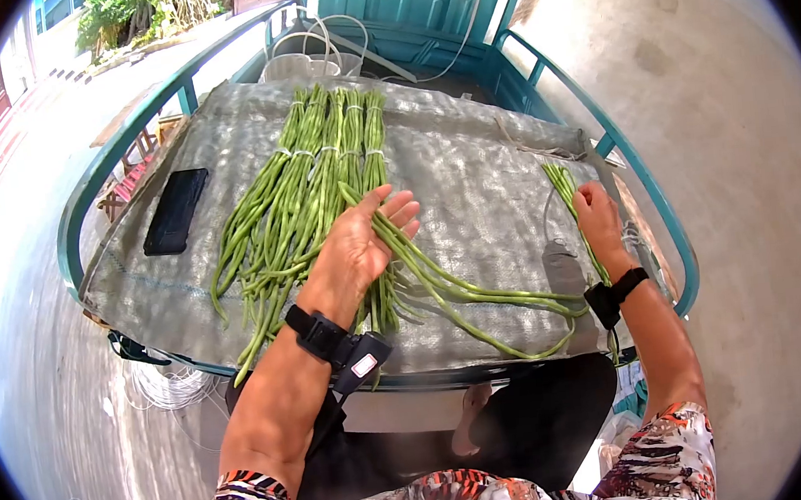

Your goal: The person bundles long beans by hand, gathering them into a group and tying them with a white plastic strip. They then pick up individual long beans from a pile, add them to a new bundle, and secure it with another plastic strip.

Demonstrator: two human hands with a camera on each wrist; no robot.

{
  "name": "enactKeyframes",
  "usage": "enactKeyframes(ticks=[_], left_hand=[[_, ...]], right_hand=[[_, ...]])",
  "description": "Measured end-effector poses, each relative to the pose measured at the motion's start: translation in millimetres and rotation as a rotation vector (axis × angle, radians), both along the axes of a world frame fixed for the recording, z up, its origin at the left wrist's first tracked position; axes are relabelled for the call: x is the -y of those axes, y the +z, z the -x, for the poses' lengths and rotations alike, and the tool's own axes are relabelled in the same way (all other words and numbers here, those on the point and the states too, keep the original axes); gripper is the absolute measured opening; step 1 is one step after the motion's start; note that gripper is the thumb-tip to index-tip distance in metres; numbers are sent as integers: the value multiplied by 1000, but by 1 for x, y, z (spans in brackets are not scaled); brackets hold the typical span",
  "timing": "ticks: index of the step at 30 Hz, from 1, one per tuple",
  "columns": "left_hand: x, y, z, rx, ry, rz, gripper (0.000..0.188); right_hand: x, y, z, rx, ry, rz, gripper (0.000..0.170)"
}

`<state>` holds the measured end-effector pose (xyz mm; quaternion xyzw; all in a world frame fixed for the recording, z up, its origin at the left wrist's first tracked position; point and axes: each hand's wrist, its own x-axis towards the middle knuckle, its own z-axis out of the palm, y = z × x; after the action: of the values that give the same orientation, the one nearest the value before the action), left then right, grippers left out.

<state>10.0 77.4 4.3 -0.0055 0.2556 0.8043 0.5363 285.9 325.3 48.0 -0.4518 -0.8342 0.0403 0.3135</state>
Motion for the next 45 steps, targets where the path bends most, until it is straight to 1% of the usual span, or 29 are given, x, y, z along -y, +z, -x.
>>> enactKeyframes(ticks=[1, 2, 4, 5, 6, 8, 9, 11, 12, 13, 14, 16, 17, 25, 28, 31, 34, 37, 38, 41, 42, 44, 45], left_hand=[[-1, -2, 1, -17, -23, -11, 38], [-1, -1, 0, -11, -36, 4, 40], [-1, 1, -1, 1, -59, 30, 45], [-2, -1, -2, -11, -68, 28, 49], [-3, -3, -3, -5, -67, 40, 48], [-5, -4, -3, 6, -65, 66, 47], [-2, 2, -5, 68, -43, 95, 44], [-1, -1, -5, 75, -30, 41, 41], [-1, -1, -5, 78, -23, 13, 39], [-2, 0, -5, 23, -19, 23, 35], [-2, 0, -6, -1, -18, 3, 34], [1, 10, -10, -51, -20, -37, 33], [1, 9, -10, -81, -27, -60, 33], [4, 12, -8, -238, -122, -305, 39], [7, 22, -13, -268, -148, -340, 42], [7, 22, -12, -286, -174, -362, 45], [8, 25, -13, -272, -170, -340, 38], [3, 12, -6, -209, -195, -413, 26], [2, 7, -4, -194, -173, -394, 22], [-2, 1, -1, -128, -105, -326, 17], [-1, 1, 1, -146, -74, -332, 18], [-3, 0, -1, -94, 36, -220, 18], [-2, 4, -3, -63, 56, -187, 18]], right_hand=[[13, 2, 11, -186, 173, 161, 18], [38, 6, 25, -251, 200, 219, 15], [83, 8, 43, -233, 358, 302, 15], [99, 1, 47, -174, 466, 232, 14], [115, -7, 49, -114, 572, 161, 14], [153, -10, 53, 11, 667, 100, 13], [164, -12, 51, 73, 709, 66, 13], [177, -17, 49, 194, 790, -3, 13], [179, -18, 47, 188, 778, 14, 13], [179, -18, 43, 183, 764, 30, 13], [178, -19, 40, 179, 749, 47, 13], [176, -20, 35, 113, 699, 153, 14], [174, -21, 33, 79, 671, 205, 15], [163, -24, 27, -17, 615, 282, 16], [164, -22, 28, -24, 588, 316, 16], [162, -26, 28, -38, 592, 317, 15], [159, -32, 29, -73, 641, 304, 15], [161, -29, 30, -93, 669, 251, 13], [163, -26, 29, -95, 672, 227, 13], [162, -6, 12, -13, 538, 250, 11], [159, -1, 4, 50, 476, 188, 13], [148, 11, -16, 181, 343, 67, 17], [134, 8, -30, 216, 292, 35, 18]])
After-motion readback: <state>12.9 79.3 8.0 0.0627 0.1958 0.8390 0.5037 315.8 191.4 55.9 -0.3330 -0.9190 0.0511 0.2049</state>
